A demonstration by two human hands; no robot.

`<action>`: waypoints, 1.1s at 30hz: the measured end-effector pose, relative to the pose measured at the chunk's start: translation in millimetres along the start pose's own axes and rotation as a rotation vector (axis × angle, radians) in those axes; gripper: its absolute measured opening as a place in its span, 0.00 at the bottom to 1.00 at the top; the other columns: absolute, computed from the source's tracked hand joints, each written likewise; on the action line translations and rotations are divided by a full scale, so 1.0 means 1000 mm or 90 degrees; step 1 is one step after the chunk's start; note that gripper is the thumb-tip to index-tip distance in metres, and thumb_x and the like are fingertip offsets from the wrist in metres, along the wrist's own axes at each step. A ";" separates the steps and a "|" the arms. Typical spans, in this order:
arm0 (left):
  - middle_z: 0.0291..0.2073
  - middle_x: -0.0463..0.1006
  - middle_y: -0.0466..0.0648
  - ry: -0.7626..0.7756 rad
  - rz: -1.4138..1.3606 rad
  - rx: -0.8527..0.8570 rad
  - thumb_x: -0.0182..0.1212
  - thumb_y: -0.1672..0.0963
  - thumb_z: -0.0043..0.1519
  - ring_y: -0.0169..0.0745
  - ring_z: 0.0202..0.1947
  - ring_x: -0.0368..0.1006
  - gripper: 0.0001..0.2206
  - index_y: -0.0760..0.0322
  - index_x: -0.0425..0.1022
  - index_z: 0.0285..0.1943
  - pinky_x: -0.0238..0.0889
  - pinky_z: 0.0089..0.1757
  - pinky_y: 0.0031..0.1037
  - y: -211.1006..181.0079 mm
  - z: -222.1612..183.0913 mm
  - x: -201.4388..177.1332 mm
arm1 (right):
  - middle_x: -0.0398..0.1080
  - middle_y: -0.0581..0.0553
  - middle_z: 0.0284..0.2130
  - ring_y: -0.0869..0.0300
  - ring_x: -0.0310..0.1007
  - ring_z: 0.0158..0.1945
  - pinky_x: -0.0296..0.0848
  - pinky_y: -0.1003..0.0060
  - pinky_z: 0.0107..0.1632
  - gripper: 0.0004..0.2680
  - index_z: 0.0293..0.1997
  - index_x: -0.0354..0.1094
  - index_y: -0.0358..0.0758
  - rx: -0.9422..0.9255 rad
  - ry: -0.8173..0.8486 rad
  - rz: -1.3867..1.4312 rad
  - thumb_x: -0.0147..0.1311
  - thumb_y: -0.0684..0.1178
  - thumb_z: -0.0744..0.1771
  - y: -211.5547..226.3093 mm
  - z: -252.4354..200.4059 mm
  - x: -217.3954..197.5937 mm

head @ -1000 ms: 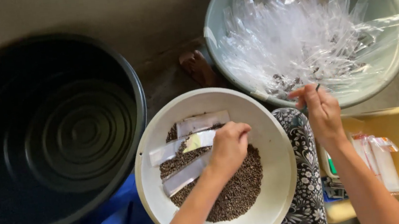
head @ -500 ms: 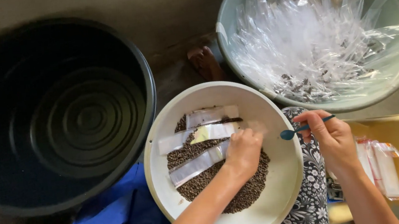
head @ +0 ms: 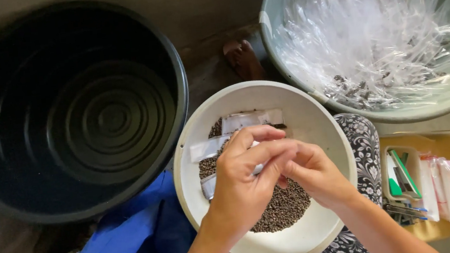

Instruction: Filling small plastic bags with pellets using a small scoop and organizing them in a bowl.

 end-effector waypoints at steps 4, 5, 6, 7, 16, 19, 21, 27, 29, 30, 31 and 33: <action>0.42 0.78 0.47 0.023 -0.087 0.029 0.68 0.64 0.56 0.37 0.43 0.77 0.07 0.65 0.78 0.39 0.72 0.49 0.27 -0.046 -0.016 -0.032 | 0.79 0.46 0.37 0.63 0.72 0.39 0.75 0.69 0.39 0.16 0.48 0.77 0.29 0.039 0.025 -0.277 0.60 0.37 0.56 -0.005 0.005 -0.004; 0.41 0.79 0.48 -0.013 -0.056 0.054 0.71 0.65 0.54 0.37 0.41 0.77 0.08 0.65 0.77 0.37 0.75 0.48 0.27 -0.056 -0.018 -0.038 | 0.79 0.44 0.34 0.65 0.72 0.34 0.73 0.72 0.34 0.13 0.50 0.75 0.28 0.068 0.019 -0.257 0.57 0.40 0.62 0.000 0.005 0.003; 0.40 0.79 0.49 -0.049 -0.025 0.084 0.73 0.65 0.51 0.36 0.40 0.78 0.10 0.65 0.77 0.36 0.77 0.47 0.27 -0.066 -0.019 -0.043 | 0.79 0.41 0.32 0.67 0.73 0.30 0.72 0.75 0.28 0.11 0.52 0.72 0.27 0.093 0.013 -0.240 0.54 0.43 0.67 0.007 0.008 0.008; 0.40 0.79 0.49 -0.052 -0.024 0.085 0.73 0.65 0.51 0.36 0.40 0.78 0.10 0.65 0.77 0.36 0.77 0.47 0.27 -0.060 -0.016 -0.040 | 0.79 0.41 0.32 0.67 0.73 0.30 0.72 0.75 0.28 0.11 0.52 0.72 0.27 0.093 0.016 -0.241 0.54 0.43 0.67 0.020 0.002 0.015; 0.39 0.80 0.42 0.002 0.113 0.173 0.72 0.64 0.51 0.36 0.41 0.73 0.07 0.64 0.80 0.34 0.60 0.54 0.31 -0.044 -0.020 -0.024 | 0.77 0.48 0.31 0.64 0.74 0.35 0.75 0.74 0.32 0.08 0.36 0.74 0.36 -0.057 0.153 -0.193 0.60 0.35 0.57 0.001 0.016 0.004; 0.35 0.79 0.46 -0.040 -0.003 0.078 0.77 0.66 0.47 0.32 0.33 0.76 0.12 0.64 0.77 0.32 0.73 0.35 0.22 -0.063 -0.029 -0.042 | 0.78 0.45 0.29 0.67 0.73 0.29 0.73 0.75 0.30 0.05 0.42 0.75 0.29 0.124 0.097 -0.304 0.56 0.34 0.65 -0.019 0.028 -0.009; 0.34 0.80 0.48 -0.028 -0.153 0.081 0.73 0.66 0.52 0.37 0.35 0.79 0.12 0.62 0.74 0.36 0.75 0.41 0.24 -0.071 -0.036 -0.050 | 0.75 0.49 0.22 0.65 0.74 0.22 0.75 0.69 0.25 0.07 0.41 0.75 0.38 0.324 0.055 -0.603 0.49 0.40 0.66 -0.033 0.023 -0.013; 0.32 0.78 0.47 -0.060 -0.155 0.034 0.72 0.67 0.52 0.33 0.33 0.74 0.13 0.64 0.71 0.33 0.72 0.43 0.26 -0.019 -0.041 -0.033 | 0.71 0.39 0.22 0.57 0.68 0.24 0.67 0.65 0.25 0.12 0.34 0.71 0.27 0.378 -0.110 -0.266 0.50 0.49 0.70 -0.051 0.007 -0.030; 0.32 0.80 0.47 -0.050 -0.153 -0.023 0.73 0.66 0.51 0.33 0.33 0.75 0.11 0.65 0.73 0.33 0.72 0.42 0.24 0.011 -0.051 -0.021 | 0.69 0.42 0.20 0.60 0.67 0.21 0.66 0.66 0.21 0.11 0.36 0.69 0.31 0.324 -0.110 -0.135 0.48 0.49 0.71 -0.017 0.004 -0.028; 0.32 0.82 0.47 -0.041 -0.151 -0.080 0.74 0.65 0.50 0.33 0.33 0.76 0.09 0.66 0.76 0.32 0.71 0.42 0.23 0.027 -0.055 -0.015 | 0.68 0.45 0.18 0.62 0.66 0.17 0.65 0.67 0.16 0.09 0.39 0.67 0.34 0.269 -0.107 -0.006 0.47 0.50 0.71 0.002 0.002 -0.028; 0.32 0.82 0.47 -0.036 -0.152 -0.078 0.74 0.65 0.50 0.33 0.33 0.76 0.09 0.66 0.76 0.32 0.71 0.42 0.23 0.032 -0.056 -0.007 | 0.68 0.45 0.18 0.62 0.66 0.17 0.65 0.67 0.16 0.09 0.39 0.67 0.34 0.265 -0.111 -0.006 0.47 0.50 0.71 0.022 -0.001 -0.022; 0.34 0.85 0.47 -0.012 -0.102 -0.128 0.73 0.65 0.51 0.31 0.33 0.78 0.08 0.65 0.78 0.33 0.73 0.39 0.21 0.042 -0.062 0.009 | 0.72 0.36 0.23 0.61 0.66 0.17 0.65 0.68 0.16 0.09 0.38 0.66 0.30 0.078 -0.151 -0.109 0.46 0.47 0.71 0.064 -0.009 -0.008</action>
Point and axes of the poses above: each hand's wrist, its own z-axis towards the middle knuckle, its own x-axis out of the palm, y = z × x, the point moved 1 cm from there along z, towards the middle knuckle
